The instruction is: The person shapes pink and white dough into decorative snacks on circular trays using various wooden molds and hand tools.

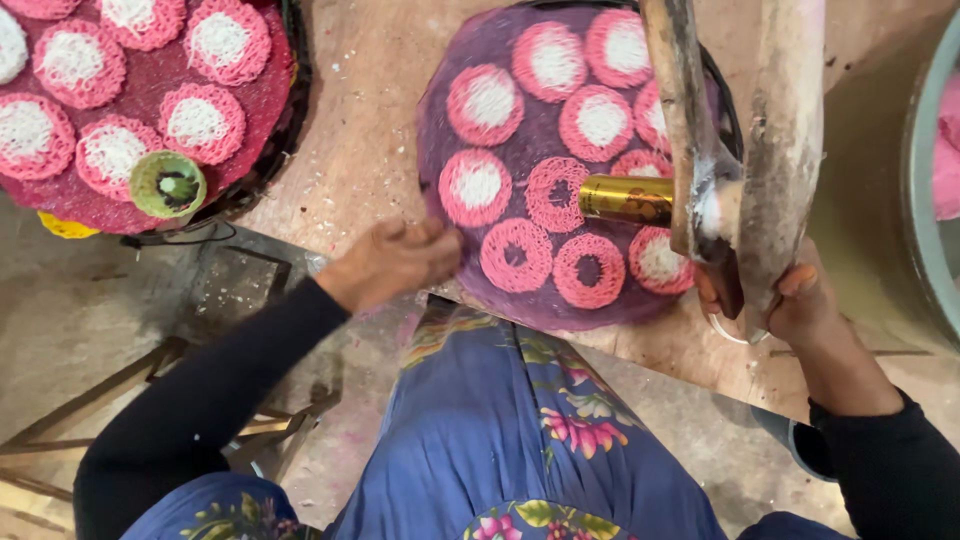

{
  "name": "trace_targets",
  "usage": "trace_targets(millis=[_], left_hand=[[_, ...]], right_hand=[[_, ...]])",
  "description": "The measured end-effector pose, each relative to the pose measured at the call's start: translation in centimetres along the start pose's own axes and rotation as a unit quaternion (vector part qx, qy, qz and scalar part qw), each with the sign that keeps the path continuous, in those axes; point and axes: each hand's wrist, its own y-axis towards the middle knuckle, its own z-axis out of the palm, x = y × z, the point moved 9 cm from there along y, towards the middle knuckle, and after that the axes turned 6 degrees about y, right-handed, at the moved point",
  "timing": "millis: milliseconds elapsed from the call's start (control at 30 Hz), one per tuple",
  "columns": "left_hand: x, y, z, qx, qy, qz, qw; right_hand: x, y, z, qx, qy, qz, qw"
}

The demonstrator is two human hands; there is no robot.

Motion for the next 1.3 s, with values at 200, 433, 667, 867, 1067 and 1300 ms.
trace_targets(millis=[200,433,667,867,1067,1300], left_hand=[[7.0,0.9,-3.1,-0.074,0.141,-0.105,0.982],[12.0,4.8,-11.8,-0.461,-0.589,-0.224,0.626],[13.2,13.8,-13.7,-0.386,-0.878,0.107,0.263],[14.4,17.1,-7.5,-0.379,-0.908,0.062,0.169],[14.6,17.2,-1.7,-0.377,-0.919,0.002,0.12],[15.7,15.8,-0.5,-0.399,-0.905,-0.069,0.129]], right_hand=[[0.1,2.2,3.0,0.02,-0.04,0.018,0.999],[-1.1,3.9,2.0,0.034,-0.079,0.061,0.994],[0.2,6.5,-0.3,0.091,-0.23,0.171,0.954],[0.1,7.6,-4.3,0.012,-0.304,0.304,0.903],[-1.3,7.9,-5.9,-0.054,-0.439,0.332,0.833],[-2.5,8.9,-3.6,-0.067,-0.457,0.327,0.824]])
